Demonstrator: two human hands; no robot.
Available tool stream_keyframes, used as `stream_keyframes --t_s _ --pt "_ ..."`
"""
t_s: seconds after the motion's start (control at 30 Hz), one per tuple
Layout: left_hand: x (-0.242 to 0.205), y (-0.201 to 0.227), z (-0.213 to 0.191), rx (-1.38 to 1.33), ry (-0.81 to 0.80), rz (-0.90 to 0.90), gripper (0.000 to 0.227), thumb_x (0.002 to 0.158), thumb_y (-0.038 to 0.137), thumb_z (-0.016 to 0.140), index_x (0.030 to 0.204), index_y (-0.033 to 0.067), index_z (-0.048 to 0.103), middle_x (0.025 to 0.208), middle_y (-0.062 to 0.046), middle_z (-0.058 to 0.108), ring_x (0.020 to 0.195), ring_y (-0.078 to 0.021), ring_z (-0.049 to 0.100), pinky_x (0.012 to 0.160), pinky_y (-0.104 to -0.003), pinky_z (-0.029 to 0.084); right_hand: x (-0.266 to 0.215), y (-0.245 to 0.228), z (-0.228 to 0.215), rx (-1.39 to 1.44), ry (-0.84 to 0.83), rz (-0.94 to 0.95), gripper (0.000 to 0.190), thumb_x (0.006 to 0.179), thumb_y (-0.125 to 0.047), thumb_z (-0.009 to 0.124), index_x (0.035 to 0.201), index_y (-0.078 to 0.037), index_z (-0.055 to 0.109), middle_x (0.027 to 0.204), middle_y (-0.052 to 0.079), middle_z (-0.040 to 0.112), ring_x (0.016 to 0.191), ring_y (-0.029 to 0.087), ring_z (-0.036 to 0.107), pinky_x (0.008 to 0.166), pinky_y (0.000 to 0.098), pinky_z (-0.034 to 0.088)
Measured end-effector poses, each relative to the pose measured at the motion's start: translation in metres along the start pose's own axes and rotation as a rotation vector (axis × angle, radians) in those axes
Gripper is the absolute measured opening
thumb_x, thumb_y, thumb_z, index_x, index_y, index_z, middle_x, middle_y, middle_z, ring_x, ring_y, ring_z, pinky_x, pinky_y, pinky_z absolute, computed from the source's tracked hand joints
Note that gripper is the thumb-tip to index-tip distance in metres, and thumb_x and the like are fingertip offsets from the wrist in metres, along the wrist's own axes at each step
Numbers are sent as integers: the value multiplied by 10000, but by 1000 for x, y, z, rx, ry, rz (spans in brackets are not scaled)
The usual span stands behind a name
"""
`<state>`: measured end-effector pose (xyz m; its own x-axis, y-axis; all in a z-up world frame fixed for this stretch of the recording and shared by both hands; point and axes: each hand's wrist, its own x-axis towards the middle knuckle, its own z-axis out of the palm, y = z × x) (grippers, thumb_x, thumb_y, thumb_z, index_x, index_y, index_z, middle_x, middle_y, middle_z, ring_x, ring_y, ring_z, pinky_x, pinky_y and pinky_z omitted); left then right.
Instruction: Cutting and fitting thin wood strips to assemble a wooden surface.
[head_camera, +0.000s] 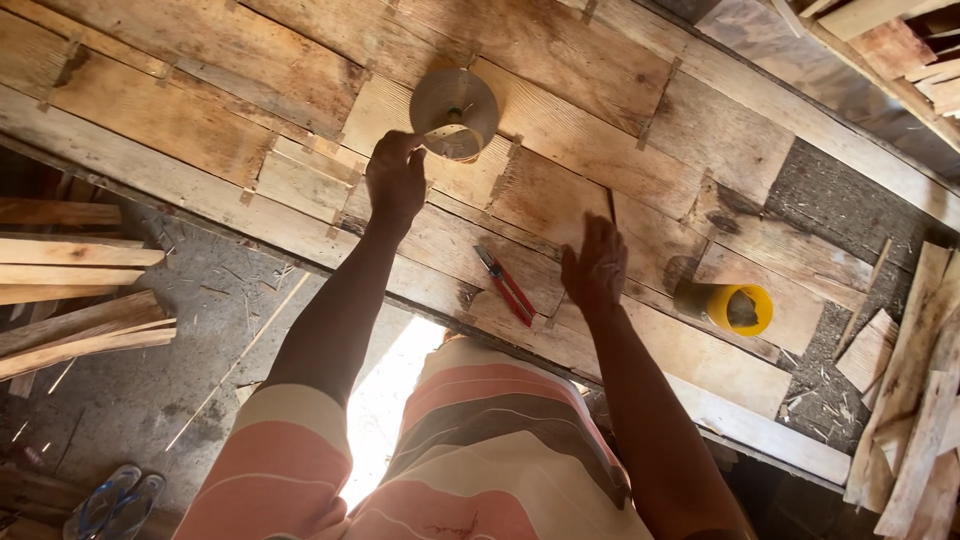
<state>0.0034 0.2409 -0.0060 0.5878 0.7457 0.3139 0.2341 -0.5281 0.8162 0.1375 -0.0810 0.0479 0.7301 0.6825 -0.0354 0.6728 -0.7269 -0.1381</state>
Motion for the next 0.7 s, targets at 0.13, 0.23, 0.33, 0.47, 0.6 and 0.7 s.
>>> stream_keyframes --t_s 0.13,0.23,0.33,0.47,0.6,0.7 --pt "29 -3 14 34 -9 91 187 869 -37 714 1016 75 688 1003 -83 701 961 -307 657 833 -437 544 -15 -40 19 148 -250 -51 305 987 -303 716 1253 -174 644 1236 90 677 1113 269 678 994 406 569" --pt "46 -10 30 59 -79 162 178 869 -36 720 994 90 715 1003 -75 715 957 -312 652 835 -439 547 -22 -62 28 258 -241 -163 336 951 -279 732 1240 -160 607 1162 71 679 1059 269 693 901 412 580" --pt "56 -24 42 77 -199 178 149 842 -37 727 924 89 733 979 -84 726 950 -319 654 821 -438 549 -26 -85 18 221 -323 -173 448 854 -287 782 1209 -106 574 1139 135 641 1001 328 656 834 465 548" --pt "59 -30 48 70 -291 243 148 805 -53 717 875 70 761 966 -100 736 954 -317 672 829 -429 555 -35 -82 24 247 -280 -188 462 883 -316 763 1229 -93 553 1125 138 632 1004 336 654 817 464 546" --pt "65 -26 47 138 -378 250 141 845 -45 714 843 77 785 963 -100 746 925 -299 690 824 -421 567 -35 -74 31 292 -328 -97 415 907 -318 768 1184 -83 566 1102 149 636 988 347 655 821 479 529" --pt "68 -9 33 114 -457 99 124 889 -2 718 839 86 790 963 -98 753 881 -283 713 809 -418 572 -34 -70 27 327 -288 -127 335 910 -260 743 1160 -81 608 1057 146 679 962 361 675 815 478 536"
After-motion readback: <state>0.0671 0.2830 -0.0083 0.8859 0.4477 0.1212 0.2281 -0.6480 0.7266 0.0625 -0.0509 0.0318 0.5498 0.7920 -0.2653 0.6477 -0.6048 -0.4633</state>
